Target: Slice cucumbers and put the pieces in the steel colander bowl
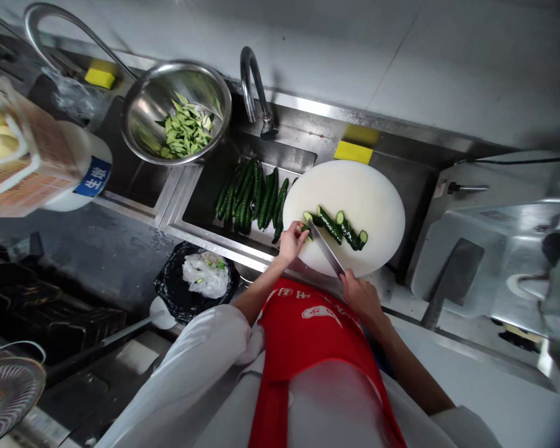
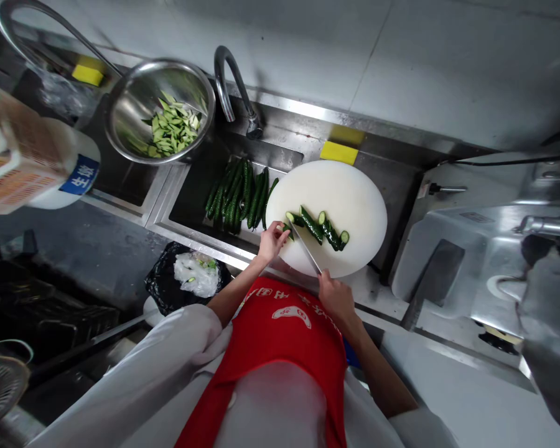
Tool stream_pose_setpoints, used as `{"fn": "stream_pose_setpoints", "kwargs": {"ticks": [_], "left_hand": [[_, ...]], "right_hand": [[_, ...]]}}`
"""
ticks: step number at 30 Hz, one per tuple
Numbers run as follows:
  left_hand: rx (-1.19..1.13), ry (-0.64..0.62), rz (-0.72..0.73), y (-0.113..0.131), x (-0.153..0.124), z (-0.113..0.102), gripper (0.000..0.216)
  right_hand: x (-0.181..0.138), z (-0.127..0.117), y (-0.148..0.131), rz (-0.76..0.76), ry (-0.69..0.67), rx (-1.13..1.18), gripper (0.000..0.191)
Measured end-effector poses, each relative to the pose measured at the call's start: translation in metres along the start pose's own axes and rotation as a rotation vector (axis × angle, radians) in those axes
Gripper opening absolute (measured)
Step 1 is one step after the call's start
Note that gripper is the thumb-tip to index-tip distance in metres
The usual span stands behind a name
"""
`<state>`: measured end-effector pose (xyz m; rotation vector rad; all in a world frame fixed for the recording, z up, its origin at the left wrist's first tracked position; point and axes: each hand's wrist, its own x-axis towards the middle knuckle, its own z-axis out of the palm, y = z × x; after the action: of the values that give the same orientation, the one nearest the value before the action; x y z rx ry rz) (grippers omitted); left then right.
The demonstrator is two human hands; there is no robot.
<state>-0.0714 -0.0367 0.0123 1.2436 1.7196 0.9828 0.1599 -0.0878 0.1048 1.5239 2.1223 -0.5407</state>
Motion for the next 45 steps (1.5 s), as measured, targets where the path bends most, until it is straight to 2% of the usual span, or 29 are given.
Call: {"fn": "stream_pose_setpoints", "kwargs": {"ticks": [3, 6, 16, 21, 29, 33, 37, 39, 41, 43, 45], "left_hand": [[0.103, 0.055, 0.17, -0.007, 0.001, 0.001, 0.02], [0.159, 0.077, 0.248, -0.012, 0.003, 0.0, 0.017], [0.193, -0.003, 0.276, -0.021, 0.007, -0.005, 0.018], [0.16, -0.001, 0.283, -0.022, 0.007, -0.006, 0.018], [0.113, 0.024, 0.318, -0.022, 0.006, -0.008, 0.016], [0.122, 0.036, 0.286, -0.015, 0.007, -0.014, 0.018], [0.148, 0.105, 0.175, -0.006, 0.019, -0.013, 0.022], [0.208, 0.128, 0.16, 0.002, 0.027, -0.01, 0.021], [0.257, 0.132, 0.203, 0.015, 0.031, -0.007, 0.017], [0.261, 0.081, 0.282, 0.033, 0.028, -0.008, 0.019], [0.258, -0.084, 0.394, 0.055, 0.016, -0.015, 0.027]], "right_hand": [[0.002, -0.003, 0.003, -0.016, -0.027, 0.005, 0.029], [0.004, -0.006, 0.007, -0.034, -0.019, -0.028, 0.03], [0.011, -0.026, 0.007, -0.109, -0.032, -0.064, 0.032], [0.014, -0.04, 0.01, -0.13, -0.068, -0.077, 0.031], [0.03, -0.033, 0.016, -0.197, -0.09, -0.155, 0.028], [0.009, -0.017, 0.034, -0.159, -0.121, -0.142, 0.031], [-0.022, 0.0, 0.051, -0.084, -0.214, -0.117, 0.029], [-0.034, 0.006, 0.053, -0.059, -0.208, -0.116, 0.026], [-0.044, 0.011, 0.054, -0.032, -0.161, -0.113, 0.021], [-0.053, 0.017, 0.055, -0.004, -0.081, -0.099, 0.018], [-0.063, 0.023, 0.058, 0.016, 0.017, -0.074, 0.016]]}}
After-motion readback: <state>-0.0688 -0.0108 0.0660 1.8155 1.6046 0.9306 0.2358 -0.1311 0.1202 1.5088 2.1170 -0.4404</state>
